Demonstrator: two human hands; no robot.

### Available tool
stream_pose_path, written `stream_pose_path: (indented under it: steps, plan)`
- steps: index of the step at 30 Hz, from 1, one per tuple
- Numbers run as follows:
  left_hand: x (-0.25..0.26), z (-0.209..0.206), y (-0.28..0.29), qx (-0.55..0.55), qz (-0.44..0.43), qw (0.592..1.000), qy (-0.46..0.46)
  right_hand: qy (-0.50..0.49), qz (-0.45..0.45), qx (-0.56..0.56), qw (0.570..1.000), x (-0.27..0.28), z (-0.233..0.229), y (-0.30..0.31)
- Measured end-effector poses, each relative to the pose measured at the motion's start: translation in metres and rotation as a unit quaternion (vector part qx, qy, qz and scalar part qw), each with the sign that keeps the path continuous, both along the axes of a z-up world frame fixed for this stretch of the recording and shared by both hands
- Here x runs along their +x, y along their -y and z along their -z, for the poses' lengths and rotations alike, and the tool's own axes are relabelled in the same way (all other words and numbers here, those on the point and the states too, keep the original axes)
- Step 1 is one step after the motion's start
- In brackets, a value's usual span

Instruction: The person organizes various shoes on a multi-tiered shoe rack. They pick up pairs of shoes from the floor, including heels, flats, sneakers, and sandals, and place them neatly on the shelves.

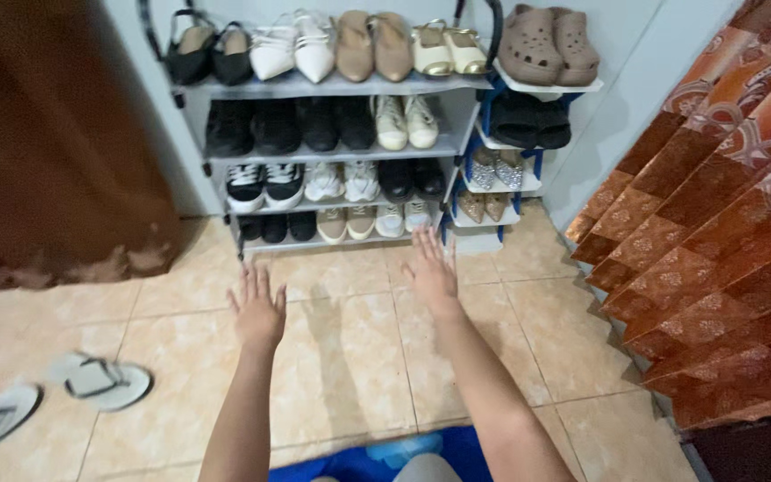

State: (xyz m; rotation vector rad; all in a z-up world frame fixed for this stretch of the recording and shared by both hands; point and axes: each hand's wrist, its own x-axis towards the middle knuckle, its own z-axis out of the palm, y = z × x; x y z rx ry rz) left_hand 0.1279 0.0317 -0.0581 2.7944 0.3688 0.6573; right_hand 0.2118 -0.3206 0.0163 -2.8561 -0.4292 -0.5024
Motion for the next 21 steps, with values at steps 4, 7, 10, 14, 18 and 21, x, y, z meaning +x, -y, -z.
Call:
stream_pose_path:
  steps: [4, 7, 10, 14, 18, 21]
  plan:
    - [0.029, 0.051, 0.000, 0.050, -0.020, 0.998, -0.029, 0.003, -0.017, 0.021, 1.000, 0.018, 0.034, 0.010]
    - [0.040, 0.067, 0.013, 0.071, -0.009, 0.997, 0.003, -0.025, -0.019, 0.040, 0.999, 0.024, 0.058, 0.025]
    - [0.040, 0.067, 0.032, 0.136, -0.048, 0.981, -0.133, -0.033, -0.018, 0.044, 0.998, 0.012, 0.093, 0.039]
    - [0.037, 0.060, 0.049, 0.139, -0.089, 0.971, -0.173, -0.095, -0.036, 0.127, 0.987, -0.005, 0.129, 0.056]
    - [0.032, 0.075, 0.041, 0.141, -0.132, 0.967, -0.166, -0.192, 0.043, -0.063, 0.978, 0.001, 0.128, 0.056]
    - [0.028, 0.124, 0.017, 0.138, -0.145, 0.970, -0.136, -0.206, 0.027, -0.125, 0.970, -0.002, 0.120, 0.057]
